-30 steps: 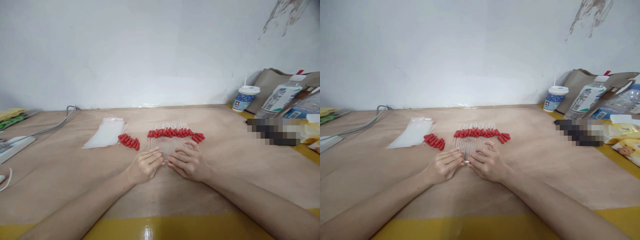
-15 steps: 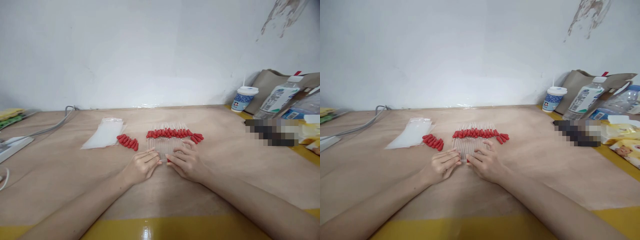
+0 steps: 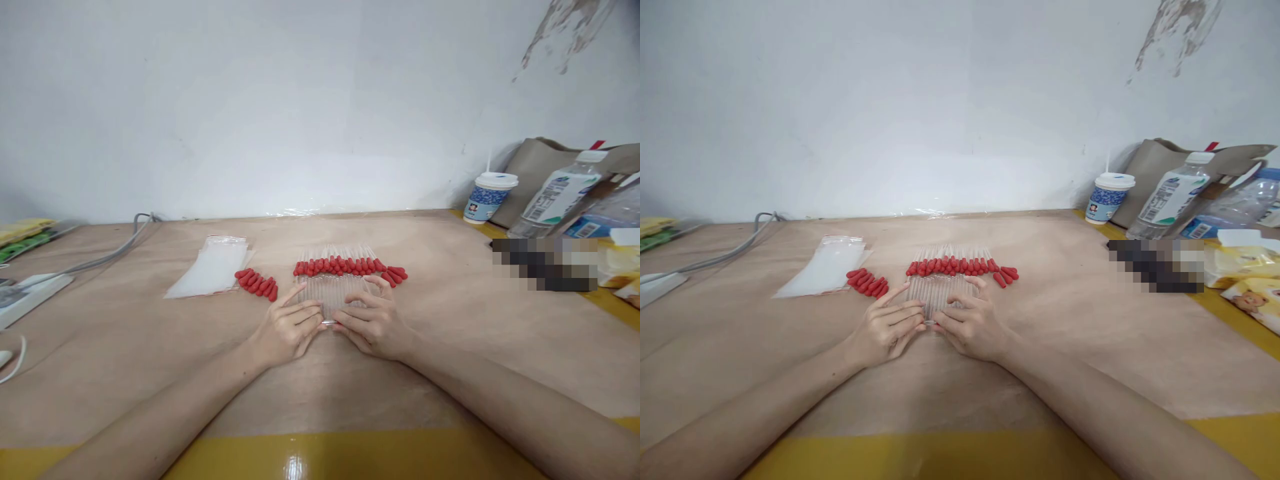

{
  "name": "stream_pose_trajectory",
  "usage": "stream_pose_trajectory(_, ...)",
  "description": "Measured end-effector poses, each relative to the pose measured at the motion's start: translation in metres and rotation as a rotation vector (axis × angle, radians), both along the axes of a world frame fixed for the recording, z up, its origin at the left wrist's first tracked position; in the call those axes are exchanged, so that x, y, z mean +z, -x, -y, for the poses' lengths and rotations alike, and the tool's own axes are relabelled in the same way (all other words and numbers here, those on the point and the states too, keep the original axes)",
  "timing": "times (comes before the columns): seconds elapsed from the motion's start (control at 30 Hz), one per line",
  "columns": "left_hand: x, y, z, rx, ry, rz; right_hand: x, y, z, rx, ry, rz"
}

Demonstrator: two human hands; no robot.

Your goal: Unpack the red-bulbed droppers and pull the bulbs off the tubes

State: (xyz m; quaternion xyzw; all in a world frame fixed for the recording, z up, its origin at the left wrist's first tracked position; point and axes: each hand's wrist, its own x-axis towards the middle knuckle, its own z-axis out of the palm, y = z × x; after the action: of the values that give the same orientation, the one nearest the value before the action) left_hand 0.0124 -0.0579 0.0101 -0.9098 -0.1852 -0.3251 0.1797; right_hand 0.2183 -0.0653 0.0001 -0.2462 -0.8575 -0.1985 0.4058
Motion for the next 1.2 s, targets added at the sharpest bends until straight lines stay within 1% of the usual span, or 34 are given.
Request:
stream_pose_trajectory(0.2, -0.002, 0.005, 0.000, -0.064, 0.061, 0.029, -0.001, -0.005, -0.001, 0.061, -0.048, 0.041)
stream_pose_trajectory(0.33, -0.005, 0.007, 0.000, -0.086, 0.105, 0.042, -0.005, -0.007, -0.003, 0.115, -0.022, 0.083)
stream_pose_trajectory(0.5, -0.008, 0.010, 0.001, -0.098, 0.122, 0.034, -0.009, -0.009, -0.001, 0.165, 0.001, 0.065)
stream_pose_trajectory(0.57, -0.009, 0.014, 0.000, -0.096, 0.128, 0.028, -0.008, -0.014, 0.001, 0.192, -0.006, 0.062)
stream_pose_trajectory(0.63, -0.009, 0.021, -0.004, -0.074, 0.117, 0.064, -0.005, -0.025, 0.000, 0.184, -0.016, 0.037)
stream_pose_trajectory(0.7, -0.007, 0.029, -0.009, -0.002, 0.093, 0.148, 0.000, -0.040, -0.004, 0.111, -0.018, -0.038)
stream_pose_trajectory(0.8, -0.003, 0.035, -0.017, 0.198, 0.079, 0.237, 0.008, -0.061, -0.015, -0.098, 0.032, -0.201)
stream_pose_trajectory(0.9, -0.001, 0.038, -0.021, 0.419, 0.101, 0.175, 0.013, -0.076, -0.028, -0.289, 0.183, -0.337)
stream_pose_trajectory(0.97, -0.002, 0.040, -0.023, 0.518, 0.088, 0.106, 0.014, -0.084, -0.036, -0.383, 0.309, -0.421)
stream_pose_trajectory(1.03, -0.006, 0.042, -0.024, 0.551, 0.037, 0.060, 0.013, -0.091, -0.042, -0.472, 0.419, -0.513)
stream_pose_trajectory(1.1, -0.009, 0.044, -0.025, 0.539, -0.016, 0.024, 0.011, -0.099, -0.048, -0.519, 0.501, -0.581)
stream_pose_trajectory(1.2, -0.013, 0.044, -0.026, 0.506, -0.040, -0.054, 0.003, -0.109, -0.056, -0.498, 0.592, -0.605)
